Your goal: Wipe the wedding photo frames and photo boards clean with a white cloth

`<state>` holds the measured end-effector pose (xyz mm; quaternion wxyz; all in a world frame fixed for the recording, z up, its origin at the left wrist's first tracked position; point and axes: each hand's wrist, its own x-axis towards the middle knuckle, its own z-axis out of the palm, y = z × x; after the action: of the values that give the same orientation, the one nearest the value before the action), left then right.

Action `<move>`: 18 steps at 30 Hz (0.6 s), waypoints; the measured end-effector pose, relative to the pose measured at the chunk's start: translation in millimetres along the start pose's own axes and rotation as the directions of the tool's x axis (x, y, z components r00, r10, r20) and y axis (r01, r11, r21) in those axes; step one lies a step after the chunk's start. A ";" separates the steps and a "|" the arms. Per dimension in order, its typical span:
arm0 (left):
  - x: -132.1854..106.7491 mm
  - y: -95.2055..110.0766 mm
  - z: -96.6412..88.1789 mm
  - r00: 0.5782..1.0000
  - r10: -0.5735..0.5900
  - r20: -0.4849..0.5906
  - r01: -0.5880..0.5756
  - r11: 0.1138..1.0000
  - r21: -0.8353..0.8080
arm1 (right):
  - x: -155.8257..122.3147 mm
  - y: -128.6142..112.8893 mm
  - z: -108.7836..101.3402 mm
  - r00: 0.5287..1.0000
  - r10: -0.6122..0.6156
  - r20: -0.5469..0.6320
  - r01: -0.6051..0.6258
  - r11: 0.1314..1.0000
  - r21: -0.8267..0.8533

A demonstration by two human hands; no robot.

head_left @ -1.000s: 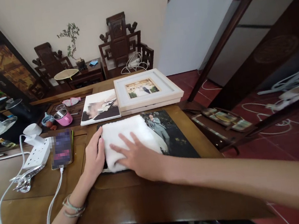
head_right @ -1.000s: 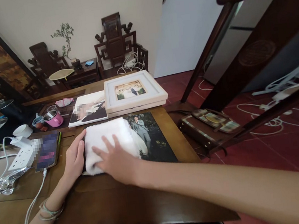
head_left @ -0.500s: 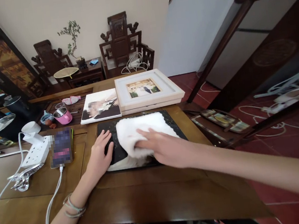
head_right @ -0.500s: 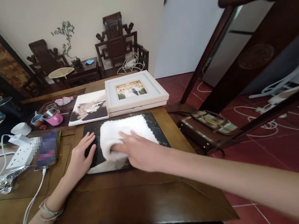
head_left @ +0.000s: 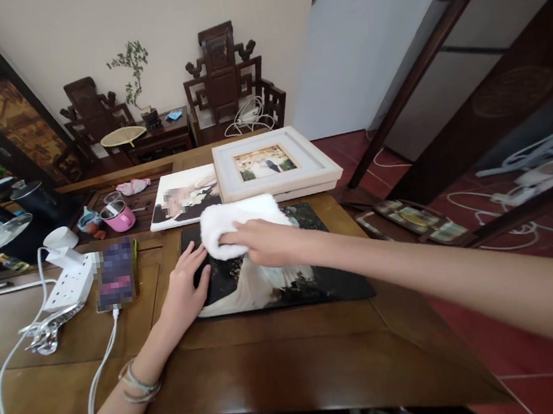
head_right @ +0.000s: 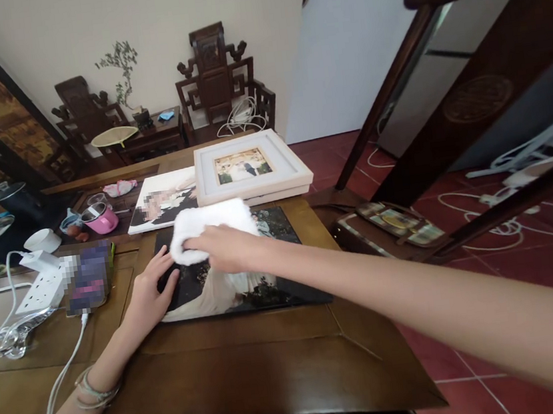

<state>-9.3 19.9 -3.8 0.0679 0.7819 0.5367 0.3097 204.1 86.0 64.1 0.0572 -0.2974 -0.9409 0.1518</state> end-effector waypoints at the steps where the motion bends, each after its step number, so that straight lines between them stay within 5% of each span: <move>1: -0.4 -1.0 0.9 1.000 -0.006 -0.003 0.006 1.000 0.000 | -13.8 8.3 -0.3 1.000 0.024 0.001 -0.024 1.000 -0.016; 6: -0.7 -1.6 1.7 1.000 -0.024 -0.004 0.024 1.000 0.004 | -81.2 59.1 4.8 0.989 0.139 -0.042 -0.144 0.980 -0.135; 10: 1.0 0.2 -0.5 0.999 -0.034 0.000 0.034 0.999 0.004 | -105.0 80.0 12.7 0.983 0.151 -0.104 -0.169 0.967 -0.193; 18: 0.5 -0.5 1.6 0.999 -0.030 -0.020 0.030 1.000 0.008 | -136.5 30.0 45.5 0.980 -0.152 -0.131 0.121 0.968 -0.219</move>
<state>-8.6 20.9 -5.1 0.0639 0.7708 0.5504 0.3144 322.8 19.1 9.1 0.1046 -0.2467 -0.9631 0.0249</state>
